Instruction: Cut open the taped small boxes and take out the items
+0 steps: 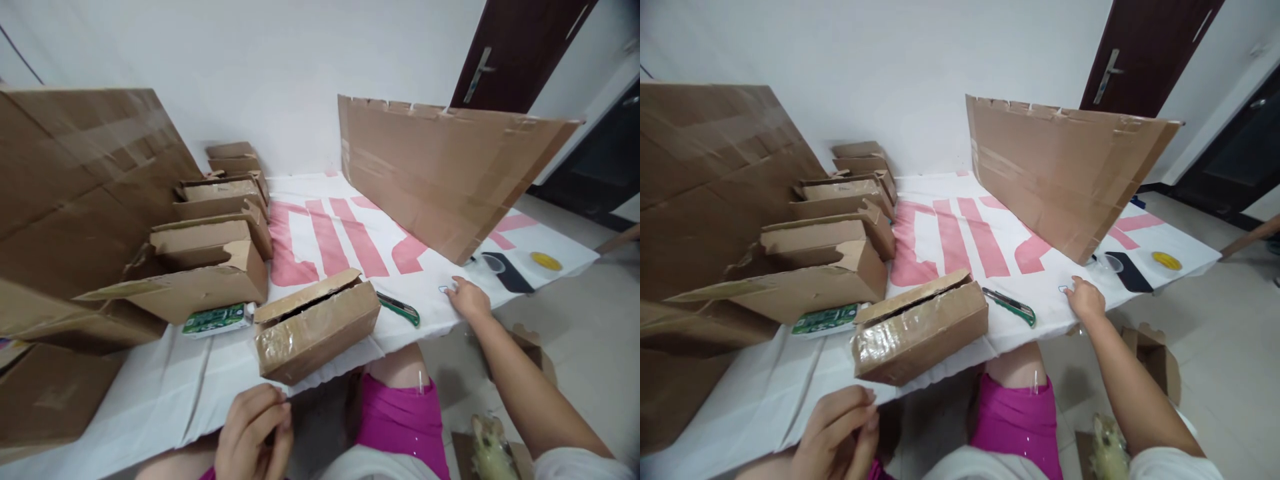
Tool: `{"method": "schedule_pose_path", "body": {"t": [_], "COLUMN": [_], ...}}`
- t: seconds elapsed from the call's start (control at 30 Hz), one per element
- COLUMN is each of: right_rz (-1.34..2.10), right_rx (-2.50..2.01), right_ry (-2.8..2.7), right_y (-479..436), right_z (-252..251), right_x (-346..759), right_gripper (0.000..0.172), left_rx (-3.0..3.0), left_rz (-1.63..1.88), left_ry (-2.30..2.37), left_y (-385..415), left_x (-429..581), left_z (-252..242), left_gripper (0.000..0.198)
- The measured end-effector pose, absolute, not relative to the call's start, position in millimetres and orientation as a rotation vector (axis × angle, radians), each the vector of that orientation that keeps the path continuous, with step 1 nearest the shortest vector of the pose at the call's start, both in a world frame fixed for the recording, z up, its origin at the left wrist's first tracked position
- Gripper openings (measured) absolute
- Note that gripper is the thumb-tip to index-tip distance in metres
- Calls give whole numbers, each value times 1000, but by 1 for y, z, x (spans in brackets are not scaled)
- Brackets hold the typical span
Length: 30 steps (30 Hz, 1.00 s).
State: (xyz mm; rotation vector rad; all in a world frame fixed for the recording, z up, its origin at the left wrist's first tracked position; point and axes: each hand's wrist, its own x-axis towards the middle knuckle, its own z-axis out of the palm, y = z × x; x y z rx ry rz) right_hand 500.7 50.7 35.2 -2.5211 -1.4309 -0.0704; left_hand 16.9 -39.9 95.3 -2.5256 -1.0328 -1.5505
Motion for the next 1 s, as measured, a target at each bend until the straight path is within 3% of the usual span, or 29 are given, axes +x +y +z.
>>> {"method": "schedule_pose_path", "body": {"t": [0.17,0.37,0.5,0.57,0.67,0.83,1.0], "right_rz": [-163,-119,62,158,225,250,208], "right_rx": [-2319,-1755,-1389,-1287,-1238,-1267,-1279], "right_ry": [-1494,-1692,-1840,-1922,-1944,-1902,-1892], "right_y": [42,42,32,25,17,19,25], "right_z": [38,60,83,92,98,100,102], "right_x": [489,429,372,347,323,307,302], "right_gripper": [29,25,27,36,46,28,29], "left_rx": [-2126,-2252,-2344,-2372,-2420,-2326,-2232], "left_rz": [-1720,-1637,-1601,-1652,-1746,-1866,-1863], "left_ry": [-1427,-1826,-1789,-1737,-1730,-1885,-1853], "left_y": [-25,-7,-7,-8,-8,-1,9], "left_x": [1,-2,5,6,2,-5,2], "left_z": [84,85,89,89,89,82,79], "left_gripper": [32,36,19,11,14,24,27]}}
